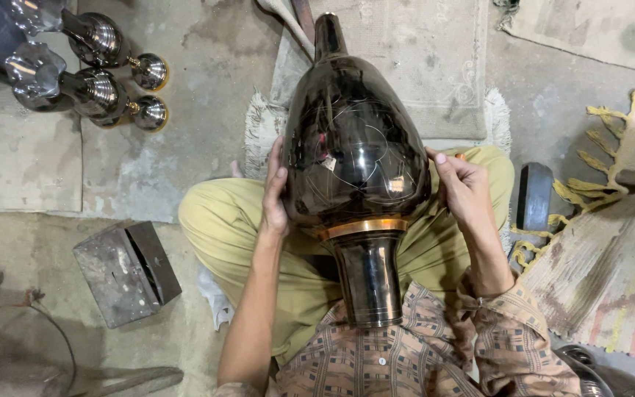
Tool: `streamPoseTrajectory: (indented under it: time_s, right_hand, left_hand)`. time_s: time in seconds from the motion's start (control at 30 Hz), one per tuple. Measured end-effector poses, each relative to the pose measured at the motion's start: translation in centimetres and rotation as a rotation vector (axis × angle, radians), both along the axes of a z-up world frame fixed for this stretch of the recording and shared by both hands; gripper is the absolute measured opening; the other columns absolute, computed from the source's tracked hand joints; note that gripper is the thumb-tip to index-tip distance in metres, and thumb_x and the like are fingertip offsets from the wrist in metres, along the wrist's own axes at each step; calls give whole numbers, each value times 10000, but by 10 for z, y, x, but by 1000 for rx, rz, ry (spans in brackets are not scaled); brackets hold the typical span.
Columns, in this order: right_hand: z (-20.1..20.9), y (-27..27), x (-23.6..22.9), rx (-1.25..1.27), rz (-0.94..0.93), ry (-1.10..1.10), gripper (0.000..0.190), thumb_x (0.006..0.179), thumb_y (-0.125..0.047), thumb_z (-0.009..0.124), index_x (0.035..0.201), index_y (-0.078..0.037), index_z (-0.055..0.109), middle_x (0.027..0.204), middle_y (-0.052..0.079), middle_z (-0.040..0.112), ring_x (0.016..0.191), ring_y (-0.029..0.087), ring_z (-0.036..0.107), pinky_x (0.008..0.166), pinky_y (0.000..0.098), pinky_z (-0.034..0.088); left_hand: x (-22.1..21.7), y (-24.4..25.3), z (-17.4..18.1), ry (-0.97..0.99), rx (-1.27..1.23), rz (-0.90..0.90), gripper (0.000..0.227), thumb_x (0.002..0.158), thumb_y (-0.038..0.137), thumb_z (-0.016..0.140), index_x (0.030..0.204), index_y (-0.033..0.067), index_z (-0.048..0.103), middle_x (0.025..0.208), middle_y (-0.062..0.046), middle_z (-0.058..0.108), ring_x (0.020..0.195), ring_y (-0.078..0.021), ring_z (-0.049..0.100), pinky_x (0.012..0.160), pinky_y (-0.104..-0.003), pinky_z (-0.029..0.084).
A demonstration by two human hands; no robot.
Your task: The person sits on the floor and uses a small hand tool to engrave a design onto the surface of a large, dark metallic vase. They hold the vase steady with one hand while carefully carving lines with the other.
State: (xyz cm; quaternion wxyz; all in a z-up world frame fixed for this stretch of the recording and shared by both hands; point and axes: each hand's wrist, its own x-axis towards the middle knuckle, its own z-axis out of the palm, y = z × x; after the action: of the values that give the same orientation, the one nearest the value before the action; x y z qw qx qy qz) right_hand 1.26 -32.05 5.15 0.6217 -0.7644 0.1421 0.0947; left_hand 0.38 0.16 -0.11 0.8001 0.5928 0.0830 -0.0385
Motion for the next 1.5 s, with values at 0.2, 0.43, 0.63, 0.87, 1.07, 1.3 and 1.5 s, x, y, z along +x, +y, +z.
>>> streamPoseTrajectory:
  time_s: [0.2,0.43,0.63,0.87,1.07,1.3,1.5]
  right_hand:
    - [-31,-11,-11,88,42,-104,381,1104,-298,566,1363,-48,691,671,-60,505,567,37,482,521,208,394]
    - [-31,-82,-37,-133,-249,-161,373,1097,-66,540,1462,-68,619,791,-12,638,653,62,598,593,222,522]
    - [-86,-153,-117,-1066,-89,16,472,981,-16,548,1423,-144,653,1039,217,675,850,307,679,749,450,563]
    - [-166,-123,-191,-975,48,190,455,932,-372,623,1290,-91,602,1054,230,676,893,448,659,781,530,501]
    - [-168,-117,-219,-906,63,-69,442,913,-327,604,1298,-110,615,1259,225,617,879,444,657,721,518,495]
    - [-171,-122,-231,-956,37,-49,438,957,-299,623,1354,-115,616,1358,194,580,998,422,639,798,496,511]
    - [-149,-118,-228,-1128,-70,-69,507,884,-308,705,1356,-127,662,1210,200,593,1060,382,620,870,476,513]
  left_hand:
    - [9,7,1,26,70,-15,949,881,641,540,1615,89,302,1684,-165,332,1567,-309,293,1295,-438,68]
    - [2,7,3,25,108,-8,906,954,661,495,1601,54,313,1671,-182,337,1565,-311,280,1291,-431,68]
    - [-27,8,23,-20,612,48,906,992,733,277,1582,51,370,1617,-247,375,1459,-369,442,1227,-471,278]
    - [-71,-2,52,-214,814,98,759,1061,609,379,1524,11,440,1485,-230,565,1395,-387,553,1190,-466,407]
    - [-103,11,73,-424,1143,280,423,972,123,637,1366,-17,574,1425,-218,615,1404,-406,544,1228,-488,411]
    - [-134,19,70,-413,1223,301,358,852,17,668,1207,-31,652,1354,-205,645,1366,-399,561,1198,-499,440]
    - [-134,-14,41,-572,1185,142,329,919,115,642,1226,-4,652,1399,-203,618,1404,-399,539,1200,-588,456]
